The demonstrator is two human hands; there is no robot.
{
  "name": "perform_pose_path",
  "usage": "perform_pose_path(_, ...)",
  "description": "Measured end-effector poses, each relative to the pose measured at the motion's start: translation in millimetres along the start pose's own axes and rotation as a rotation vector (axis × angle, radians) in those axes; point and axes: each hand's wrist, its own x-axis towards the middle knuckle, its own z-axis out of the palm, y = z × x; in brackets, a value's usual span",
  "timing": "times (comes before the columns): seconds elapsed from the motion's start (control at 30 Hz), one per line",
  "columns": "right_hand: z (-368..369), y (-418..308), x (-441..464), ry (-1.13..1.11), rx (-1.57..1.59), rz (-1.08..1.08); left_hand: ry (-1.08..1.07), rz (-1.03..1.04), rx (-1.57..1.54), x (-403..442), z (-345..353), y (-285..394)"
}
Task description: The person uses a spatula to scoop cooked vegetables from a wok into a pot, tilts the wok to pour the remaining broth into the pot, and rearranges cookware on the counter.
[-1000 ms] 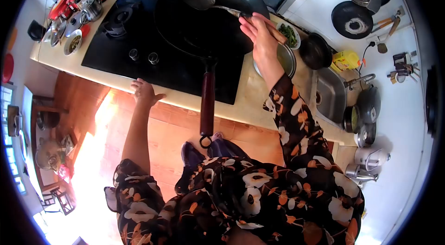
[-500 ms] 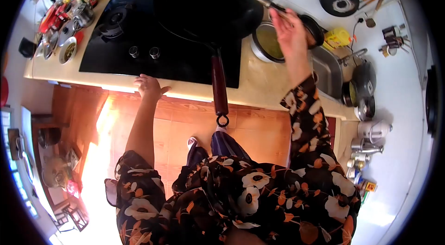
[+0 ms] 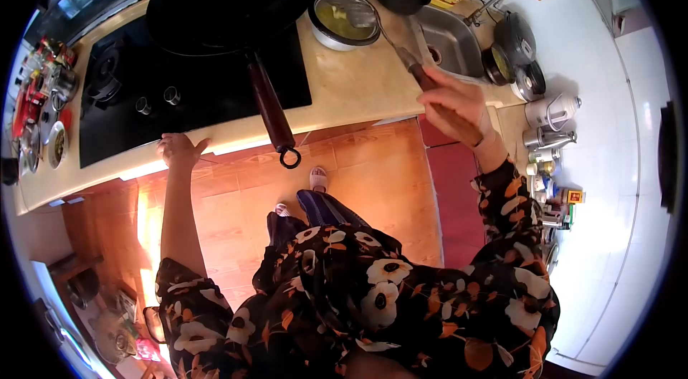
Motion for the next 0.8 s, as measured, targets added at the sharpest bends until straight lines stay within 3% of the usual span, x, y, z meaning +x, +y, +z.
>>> perform_pose_path(0.27, 2, -10, -6, -0.018, -0.009, 0.117, -0.007, -0.026, -0.040, 2, 5, -1)
perform_pose_path(0.3, 7, 2, -11, 0.113, -0.022, 0.184, -0.023, 0.002, -0.106, -1, 1, -2)
perform_pose_path(0.33, 5, -1, -4, 0.299, 0.183, 0.301, -0.025, -0.020, -0.074, -7, -3, -1)
perform_pose_path(0.37, -2, 18, -4, 0.435, 0.643, 0.489, -0.019, -0.038, -0.050, -8, -6, 1)
perform_pose_path(0.4, -13, 8, 14, 0.549, 0.815, 0.476, -0.005, -0.056, -0.056, -3, 2, 2)
perform_pose_path(0.43, -17, 6, 37, 0.539, 0.654, 0.486, 0.011, -0.064, -0.055, 2, 9, 2)
perform_pose_path(0.5, -8, 8, 94, 0.533, 0.722, 0.590, -0.141, 0.000, -0.022, -12, -18, 0)
perform_pose_path(0.63, 24, 62, 214, 0.046, 0.946, 0.652, -0.105, -0.048, -0.048, -11, -6, 2)
perform_pose_path(0.7, 17, 82, 261, -0.084, 0.975, 0.908, -0.087, -0.075, -0.084, -11, -5, 1)
perform_pose_path(0.77, 8, 106, 289, -0.201, 0.815, 0.906, -0.077, -0.099, -0.094, -12, -5, 3)
perform_pose_path(0.8, 8, 114, 297, -0.229, 0.887, 0.963, -0.087, -0.105, -0.097, -10, -4, 5)
